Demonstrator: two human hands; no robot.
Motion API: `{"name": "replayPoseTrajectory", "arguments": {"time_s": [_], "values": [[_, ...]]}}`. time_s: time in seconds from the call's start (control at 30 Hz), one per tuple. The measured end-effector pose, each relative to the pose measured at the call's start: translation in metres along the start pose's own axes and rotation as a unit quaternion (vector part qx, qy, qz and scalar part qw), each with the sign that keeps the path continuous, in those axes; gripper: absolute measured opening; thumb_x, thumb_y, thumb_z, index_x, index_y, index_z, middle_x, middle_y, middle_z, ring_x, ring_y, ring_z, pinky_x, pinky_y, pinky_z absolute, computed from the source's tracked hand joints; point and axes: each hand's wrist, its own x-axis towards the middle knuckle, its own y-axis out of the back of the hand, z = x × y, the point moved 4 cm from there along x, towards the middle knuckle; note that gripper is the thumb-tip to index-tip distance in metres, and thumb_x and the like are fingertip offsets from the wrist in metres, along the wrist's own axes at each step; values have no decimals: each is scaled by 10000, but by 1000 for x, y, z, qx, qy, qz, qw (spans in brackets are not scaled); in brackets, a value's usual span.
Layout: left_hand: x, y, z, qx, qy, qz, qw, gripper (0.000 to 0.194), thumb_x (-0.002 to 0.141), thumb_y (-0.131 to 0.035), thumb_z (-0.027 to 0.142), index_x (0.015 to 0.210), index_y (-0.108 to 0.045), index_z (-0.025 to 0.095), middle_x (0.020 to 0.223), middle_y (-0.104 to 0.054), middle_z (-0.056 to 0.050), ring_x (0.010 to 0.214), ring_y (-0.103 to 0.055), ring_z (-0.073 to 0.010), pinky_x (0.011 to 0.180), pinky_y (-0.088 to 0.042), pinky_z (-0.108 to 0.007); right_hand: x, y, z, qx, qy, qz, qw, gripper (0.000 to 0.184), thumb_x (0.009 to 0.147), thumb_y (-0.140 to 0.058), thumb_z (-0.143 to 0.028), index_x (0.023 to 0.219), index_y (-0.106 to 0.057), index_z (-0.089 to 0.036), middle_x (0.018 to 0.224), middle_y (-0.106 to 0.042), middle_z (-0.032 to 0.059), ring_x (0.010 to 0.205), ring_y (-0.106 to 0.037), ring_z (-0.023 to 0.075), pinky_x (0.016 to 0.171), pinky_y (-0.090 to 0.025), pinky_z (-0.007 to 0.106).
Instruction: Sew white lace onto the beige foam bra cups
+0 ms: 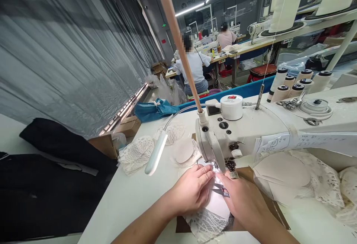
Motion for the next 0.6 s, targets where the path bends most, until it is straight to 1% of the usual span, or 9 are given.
{"name": "replayPoseTrajectory", "arguments": {"time_s": [0.1,0.2,0.27,0.37,0.47,0.53,0.6], "values": [[4,0,-10,6,-14,-2,1000,523,807,-530,202,1317,-530,86,1344,-564,-149,1017,-571,-269,906,-507,-405,2,-1,-1,-10,-6,-2,1000,609,756,-462,-50,1316,-577,-262,1280,-653,61,812,-721,257,635,-580,366],[8,1,-17,13,-38,-2,999,522,806,-536,201,1318,-533,99,1333,-578,-128,1039,-561,-269,920,-495,-395,4,-3,-1,-16,-11,-2,1000,608,765,-475,-66,1333,-568,-261,1289,-647,78,773,-722,250,626,-581,363],[9,2,-18,23,-49,-5,998,505,813,-538,200,1310,-536,109,1334,-579,-116,1031,-559,-264,913,-492,-387,4,-4,0,-13,-6,1,1000,609,764,-469,-65,1328,-574,-267,1291,-645,74,792,-720,244,630,-583,352],[8,5,-15,50,-65,-3,997,405,848,-529,204,1243,-566,121,1306,-591,-112,1059,-546,-270,937,-461,-405,1,-6,2,3,23,23,999,613,719,-456,-41,1268,-622,-255,1268,-657,62,845,-716,242,652,-590,339],[5,6,-8,66,-84,9,994,299,896,-485,189,1176,-576,135,1249,-608,-110,1108,-524,-258,1022,-381,-436,-3,-9,5,18,54,43,997,620,703,-408,-15,1243,-641,-214,1222,-676,84,857,-719,251,657,-603,358],[4,5,-5,65,-82,16,994,309,913,-465,184,1206,-552,140,1164,-628,-106,1062,-533,-237,1045,-348,-445,-4,-11,7,22,61,50,997,647,703,-379,1,1265,-626,-205,1207,-680,93,875,-721,255,667,-611,371],[5,3,-4,65,-71,24,995,328,919,-464,203,1231,-540,141,1054,-632,-101,975,-543,-227,1022,-357,-456,-4,-14,8,11,62,57,996,653,700,-371,6,1262,-627,-206,1200,-677,97,878,-721,262,669,-615,392]]}}
